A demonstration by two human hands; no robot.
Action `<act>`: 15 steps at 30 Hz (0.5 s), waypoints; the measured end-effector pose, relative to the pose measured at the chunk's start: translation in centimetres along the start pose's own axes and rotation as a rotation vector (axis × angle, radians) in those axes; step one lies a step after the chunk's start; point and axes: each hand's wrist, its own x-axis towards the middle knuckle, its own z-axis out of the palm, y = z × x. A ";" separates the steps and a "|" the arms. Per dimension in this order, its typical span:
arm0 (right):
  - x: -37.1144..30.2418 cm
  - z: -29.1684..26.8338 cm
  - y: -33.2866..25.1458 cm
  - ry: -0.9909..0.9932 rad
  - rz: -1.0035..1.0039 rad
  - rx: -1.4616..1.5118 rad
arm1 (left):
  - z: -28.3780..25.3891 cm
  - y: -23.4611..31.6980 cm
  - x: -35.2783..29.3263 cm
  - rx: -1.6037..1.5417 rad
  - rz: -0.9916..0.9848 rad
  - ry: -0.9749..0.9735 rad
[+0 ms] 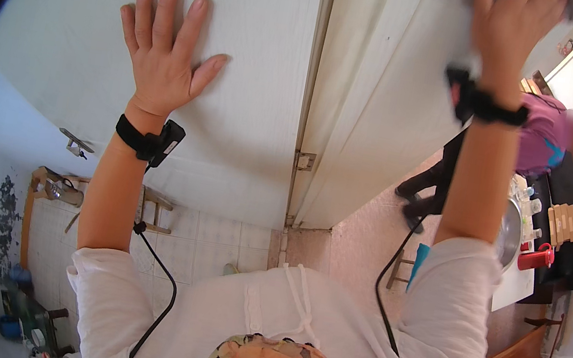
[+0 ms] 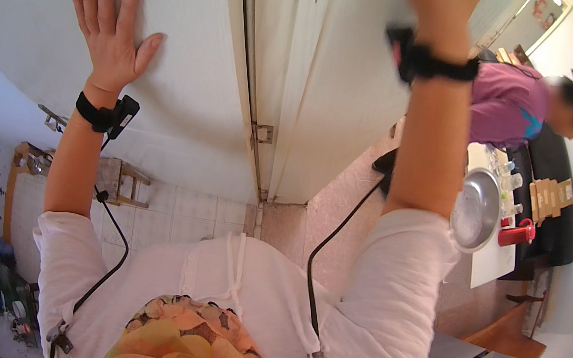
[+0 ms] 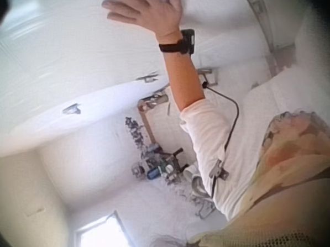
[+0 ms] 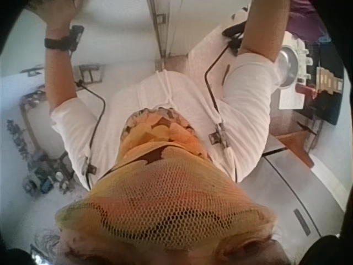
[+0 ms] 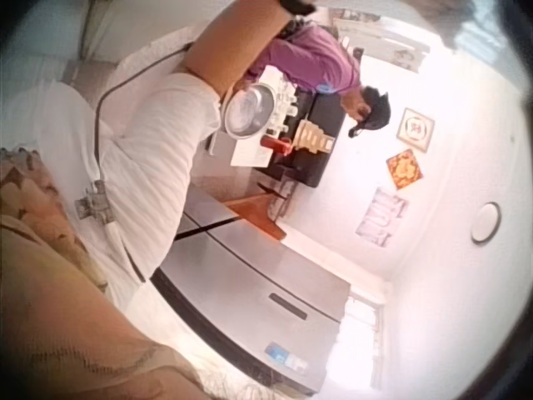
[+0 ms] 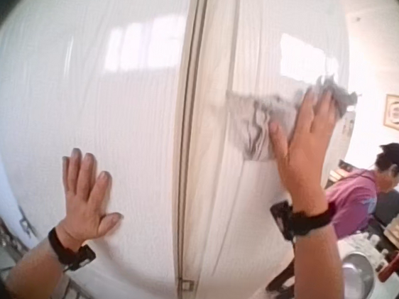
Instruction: The person wipes a white radiator, a white door, a silver refrigerator, and a black sofa using a cloth. The person moves between objects and wipes different sections of each surface.
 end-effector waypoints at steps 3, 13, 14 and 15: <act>-11.9 -0.9 -2.8 -0.145 0.074 0.065 | 0.4 -0.1 -0.1 -0.013 -0.016 0.048; -44.4 -5.3 -16.4 -0.652 0.802 0.324 | 0.9 -0.5 -0.5 -0.028 -0.009 0.045; -45.3 -5.3 -17.1 -0.742 0.966 0.358 | 0.9 -0.5 -0.5 -0.026 -0.010 0.039; -45.7 -5.2 -17.5 -0.656 0.906 0.359 | 0.9 -0.5 -0.6 -0.018 -0.007 0.031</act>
